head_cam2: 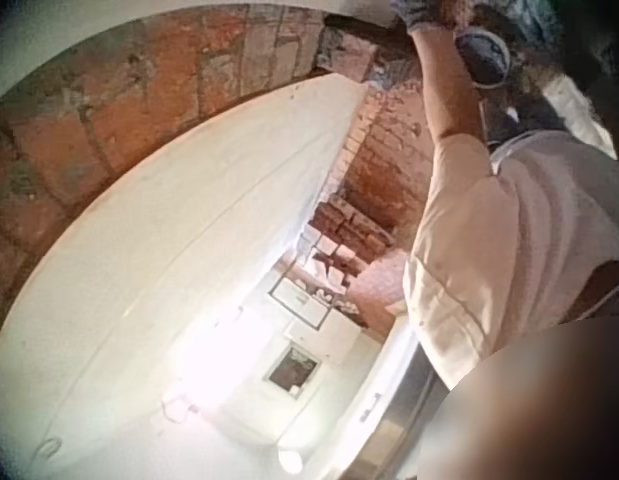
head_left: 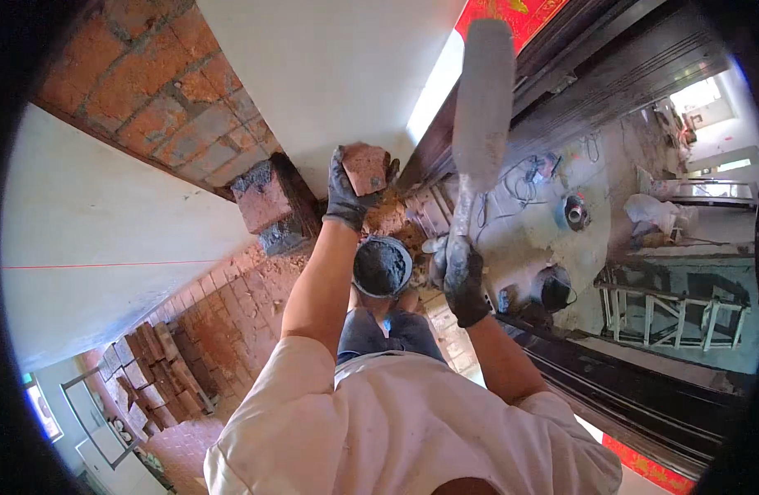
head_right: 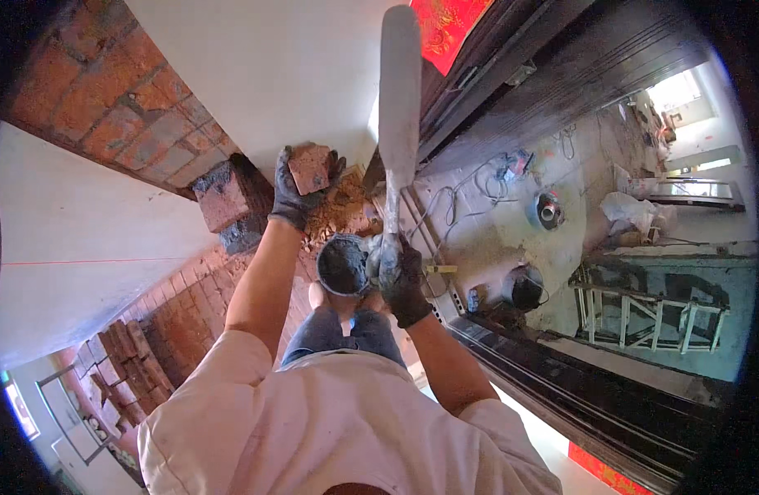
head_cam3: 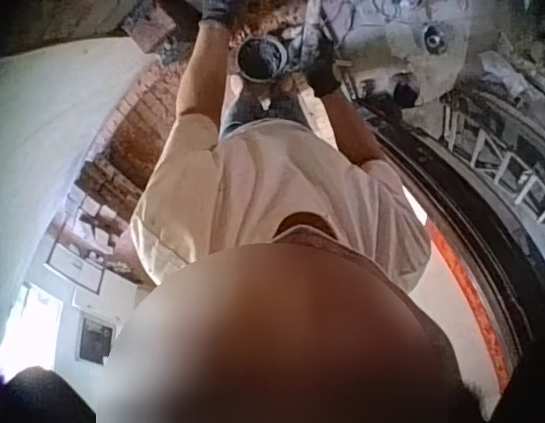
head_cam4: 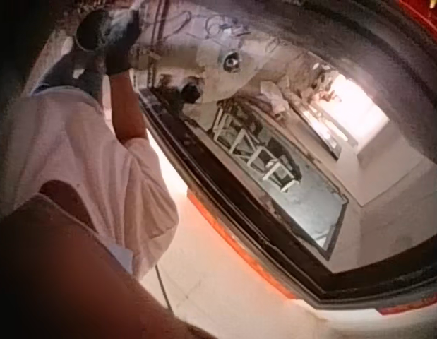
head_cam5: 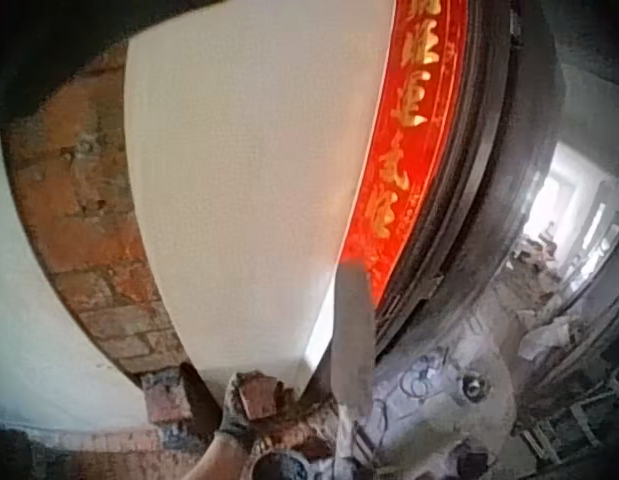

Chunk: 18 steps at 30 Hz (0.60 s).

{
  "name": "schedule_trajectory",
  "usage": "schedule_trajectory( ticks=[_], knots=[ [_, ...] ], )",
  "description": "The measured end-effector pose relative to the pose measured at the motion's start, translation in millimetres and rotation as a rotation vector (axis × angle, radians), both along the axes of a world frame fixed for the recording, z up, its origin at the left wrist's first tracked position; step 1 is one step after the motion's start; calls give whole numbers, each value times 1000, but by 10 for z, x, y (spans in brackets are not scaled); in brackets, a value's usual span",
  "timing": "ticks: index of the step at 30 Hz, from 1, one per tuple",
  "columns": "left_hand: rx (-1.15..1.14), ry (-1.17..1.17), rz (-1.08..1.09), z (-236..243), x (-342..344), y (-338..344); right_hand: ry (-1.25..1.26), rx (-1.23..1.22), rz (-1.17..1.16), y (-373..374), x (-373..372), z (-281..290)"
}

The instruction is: Laying bricks with mortar to build a pillar.

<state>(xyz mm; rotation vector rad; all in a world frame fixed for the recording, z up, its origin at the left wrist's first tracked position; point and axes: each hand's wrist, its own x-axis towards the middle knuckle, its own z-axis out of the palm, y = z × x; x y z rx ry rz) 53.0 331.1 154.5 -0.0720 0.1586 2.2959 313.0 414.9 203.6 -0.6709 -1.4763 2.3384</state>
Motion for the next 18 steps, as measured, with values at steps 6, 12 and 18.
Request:
schedule_trajectory(
  ticks=[6,12,18],
  knots=[
    [-2,122,-120,266,-62,-322,-48,-117,74,-198,228,412],
    [-530,378,-55,117,163,-428,-335,496,339,-151,317,128],
    [-549,255,67,199,313,-339,419,140,372,592,-196,1101]
  ],
)
